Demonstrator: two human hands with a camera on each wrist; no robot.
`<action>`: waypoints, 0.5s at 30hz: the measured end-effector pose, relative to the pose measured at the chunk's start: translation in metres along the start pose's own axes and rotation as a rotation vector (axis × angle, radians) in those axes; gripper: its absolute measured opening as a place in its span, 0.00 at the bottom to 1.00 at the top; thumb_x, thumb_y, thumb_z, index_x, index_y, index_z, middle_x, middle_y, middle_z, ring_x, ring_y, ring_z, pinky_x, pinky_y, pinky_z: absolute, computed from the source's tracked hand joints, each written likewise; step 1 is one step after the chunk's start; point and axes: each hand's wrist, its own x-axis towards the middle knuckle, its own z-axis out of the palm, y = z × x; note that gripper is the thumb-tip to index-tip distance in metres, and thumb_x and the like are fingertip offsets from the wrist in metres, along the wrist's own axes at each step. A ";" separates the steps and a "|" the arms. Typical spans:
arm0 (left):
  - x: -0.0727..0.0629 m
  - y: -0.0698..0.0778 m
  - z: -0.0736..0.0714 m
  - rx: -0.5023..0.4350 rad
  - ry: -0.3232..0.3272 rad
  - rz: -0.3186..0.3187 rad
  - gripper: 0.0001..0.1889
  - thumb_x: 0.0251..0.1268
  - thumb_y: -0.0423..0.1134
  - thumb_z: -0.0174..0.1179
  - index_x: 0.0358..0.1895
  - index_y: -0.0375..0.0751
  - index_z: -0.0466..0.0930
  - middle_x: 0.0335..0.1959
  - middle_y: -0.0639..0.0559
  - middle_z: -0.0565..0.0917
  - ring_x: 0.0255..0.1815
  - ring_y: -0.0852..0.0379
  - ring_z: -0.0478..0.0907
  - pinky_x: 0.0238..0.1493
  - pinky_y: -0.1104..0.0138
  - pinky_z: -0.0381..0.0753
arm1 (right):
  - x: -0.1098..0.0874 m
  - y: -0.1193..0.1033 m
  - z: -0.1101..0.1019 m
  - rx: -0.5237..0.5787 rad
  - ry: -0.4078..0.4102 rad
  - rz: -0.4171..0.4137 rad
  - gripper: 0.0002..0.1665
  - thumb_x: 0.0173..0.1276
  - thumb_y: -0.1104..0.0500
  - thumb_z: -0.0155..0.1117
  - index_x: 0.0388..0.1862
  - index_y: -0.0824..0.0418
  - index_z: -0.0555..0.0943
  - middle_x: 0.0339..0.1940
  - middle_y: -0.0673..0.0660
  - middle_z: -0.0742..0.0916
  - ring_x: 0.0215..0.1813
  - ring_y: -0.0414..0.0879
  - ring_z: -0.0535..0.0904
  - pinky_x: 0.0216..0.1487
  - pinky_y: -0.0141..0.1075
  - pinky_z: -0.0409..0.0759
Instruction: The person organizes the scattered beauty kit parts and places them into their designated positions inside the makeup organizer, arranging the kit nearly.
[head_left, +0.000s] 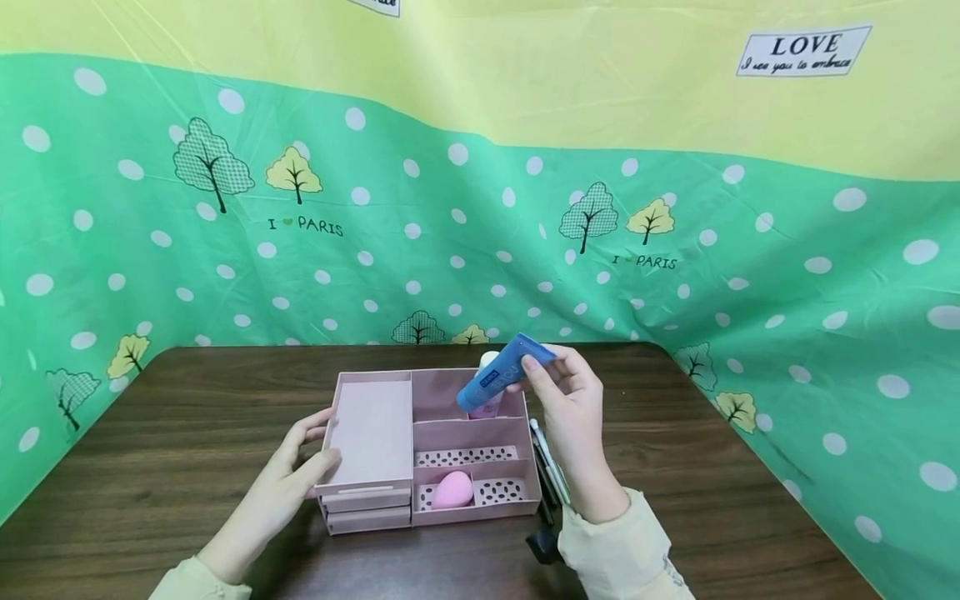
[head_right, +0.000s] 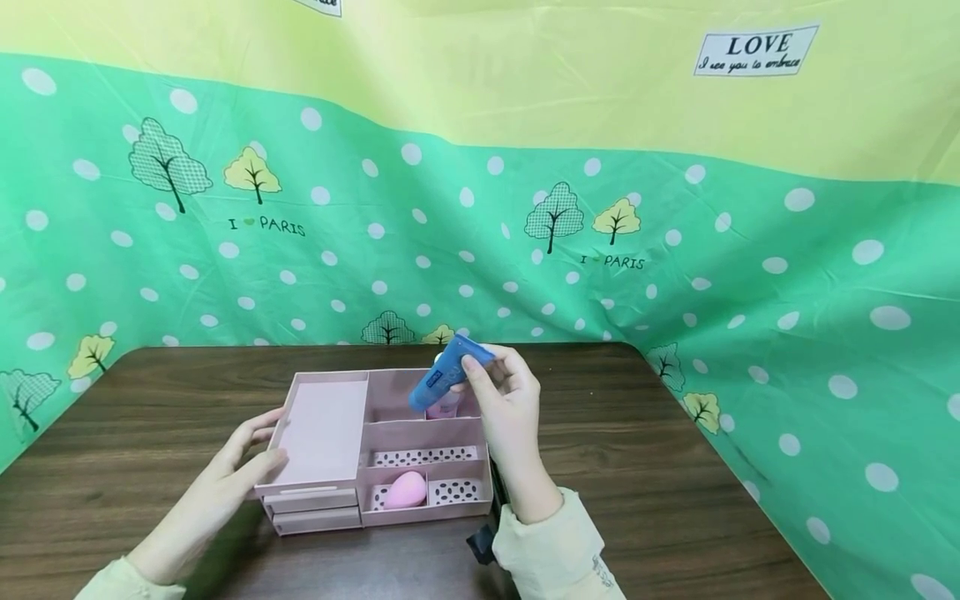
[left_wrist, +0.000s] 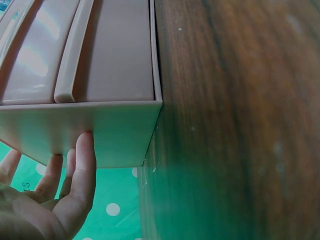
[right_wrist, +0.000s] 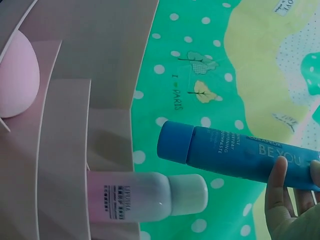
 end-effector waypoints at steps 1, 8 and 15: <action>0.000 0.000 0.000 -0.002 0.000 0.002 0.29 0.75 0.39 0.52 0.75 0.47 0.56 0.67 0.35 0.62 0.44 0.59 0.78 0.40 0.64 0.83 | 0.001 0.001 0.001 0.011 0.004 0.002 0.09 0.70 0.71 0.60 0.41 0.60 0.81 0.33 0.48 0.88 0.29 0.42 0.82 0.34 0.34 0.84; 0.000 0.000 0.000 -0.014 -0.003 0.006 0.29 0.75 0.39 0.52 0.75 0.46 0.56 0.67 0.35 0.62 0.44 0.60 0.78 0.40 0.65 0.83 | 0.003 0.011 0.010 0.037 0.012 0.012 0.08 0.69 0.73 0.59 0.41 0.63 0.80 0.32 0.48 0.87 0.29 0.41 0.82 0.33 0.33 0.84; 0.001 0.000 0.000 -0.028 -0.003 0.003 0.28 0.75 0.38 0.52 0.75 0.45 0.56 0.67 0.35 0.62 0.43 0.60 0.79 0.40 0.66 0.83 | 0.006 0.021 0.018 0.034 -0.009 0.007 0.06 0.68 0.72 0.60 0.42 0.67 0.79 0.32 0.49 0.87 0.29 0.41 0.82 0.34 0.34 0.85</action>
